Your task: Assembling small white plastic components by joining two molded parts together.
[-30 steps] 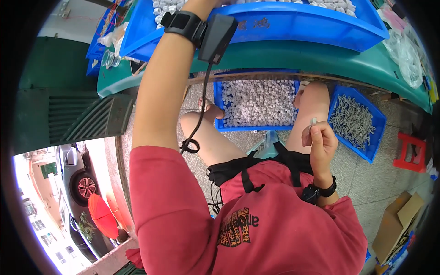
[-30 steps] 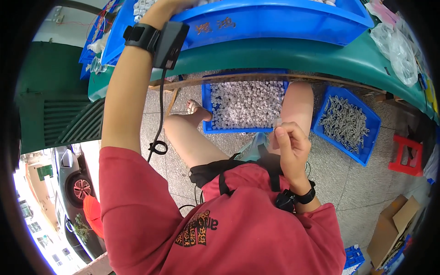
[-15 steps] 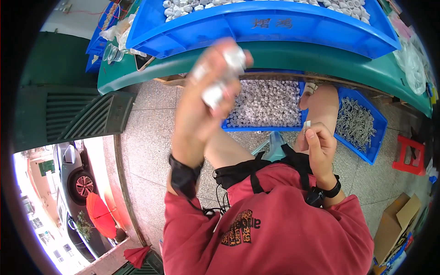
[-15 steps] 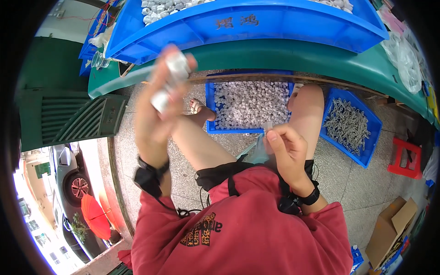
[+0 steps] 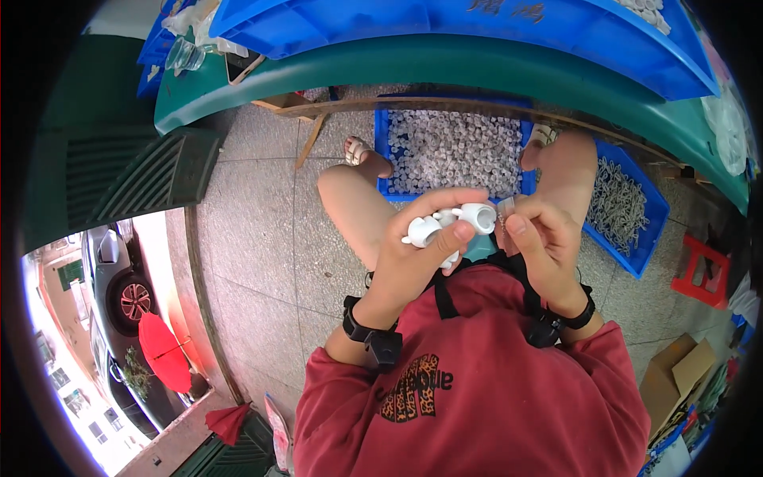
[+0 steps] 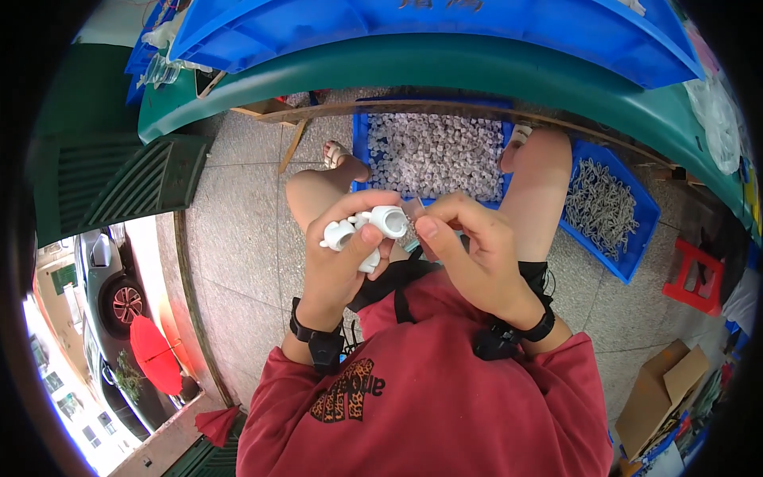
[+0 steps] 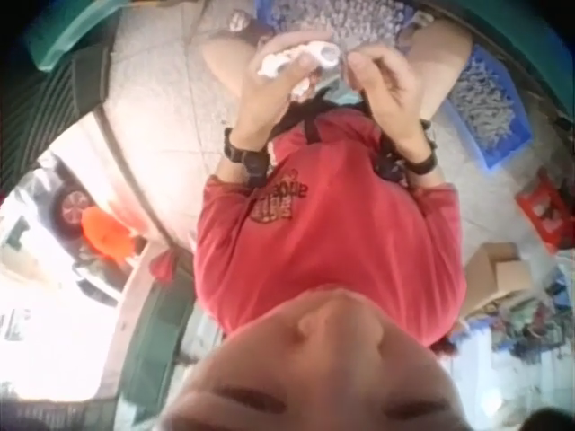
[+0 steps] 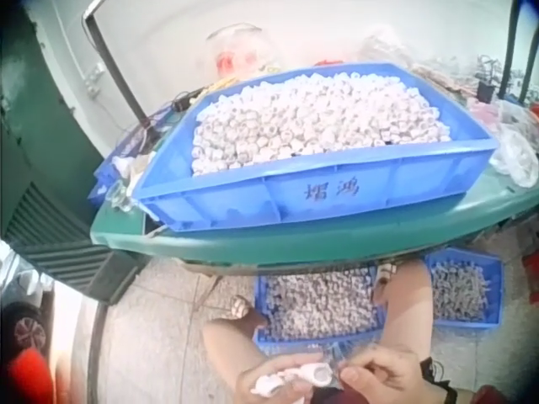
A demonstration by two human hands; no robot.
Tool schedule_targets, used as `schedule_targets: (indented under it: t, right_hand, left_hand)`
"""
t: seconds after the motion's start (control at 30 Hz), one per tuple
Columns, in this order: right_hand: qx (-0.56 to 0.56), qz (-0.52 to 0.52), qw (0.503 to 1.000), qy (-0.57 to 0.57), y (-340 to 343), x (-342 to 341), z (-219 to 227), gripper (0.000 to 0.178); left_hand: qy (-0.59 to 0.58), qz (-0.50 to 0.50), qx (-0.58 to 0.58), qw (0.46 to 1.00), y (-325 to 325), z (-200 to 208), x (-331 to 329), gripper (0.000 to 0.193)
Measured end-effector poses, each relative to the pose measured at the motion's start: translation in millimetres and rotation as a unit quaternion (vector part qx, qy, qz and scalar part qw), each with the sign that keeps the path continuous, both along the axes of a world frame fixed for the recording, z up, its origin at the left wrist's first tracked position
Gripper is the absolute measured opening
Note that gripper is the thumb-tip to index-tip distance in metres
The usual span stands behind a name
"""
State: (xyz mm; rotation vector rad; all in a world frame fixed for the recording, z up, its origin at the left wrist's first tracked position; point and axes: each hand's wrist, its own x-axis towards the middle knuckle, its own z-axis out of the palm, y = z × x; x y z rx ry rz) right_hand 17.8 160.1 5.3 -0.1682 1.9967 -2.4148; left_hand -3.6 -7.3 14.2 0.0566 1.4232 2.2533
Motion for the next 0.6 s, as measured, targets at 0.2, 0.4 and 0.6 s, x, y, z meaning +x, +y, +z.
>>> schedule_targets:
  t: [0.2,0.4,0.6]
  right_hand:
    - [0.019,0.003,1.000,0.000,1.6,1.4,3.7,0.008]
    - [0.043,0.003,0.999,0.005,1.5,1.8,4.4,0.008]
    - [0.085,-0.015,0.996,0.035,-0.1,0.9,3.4,0.006]
  left_hand:
    - [0.067,-0.001,-0.071,0.995,-1.2,5.2,2.5,0.028]
    - [0.082,-0.006,-0.085,0.993,-1.8,7.4,2.6,0.027]
    - [0.076,-0.004,-0.091,0.993,-3.3,9.7,3.4,0.027]
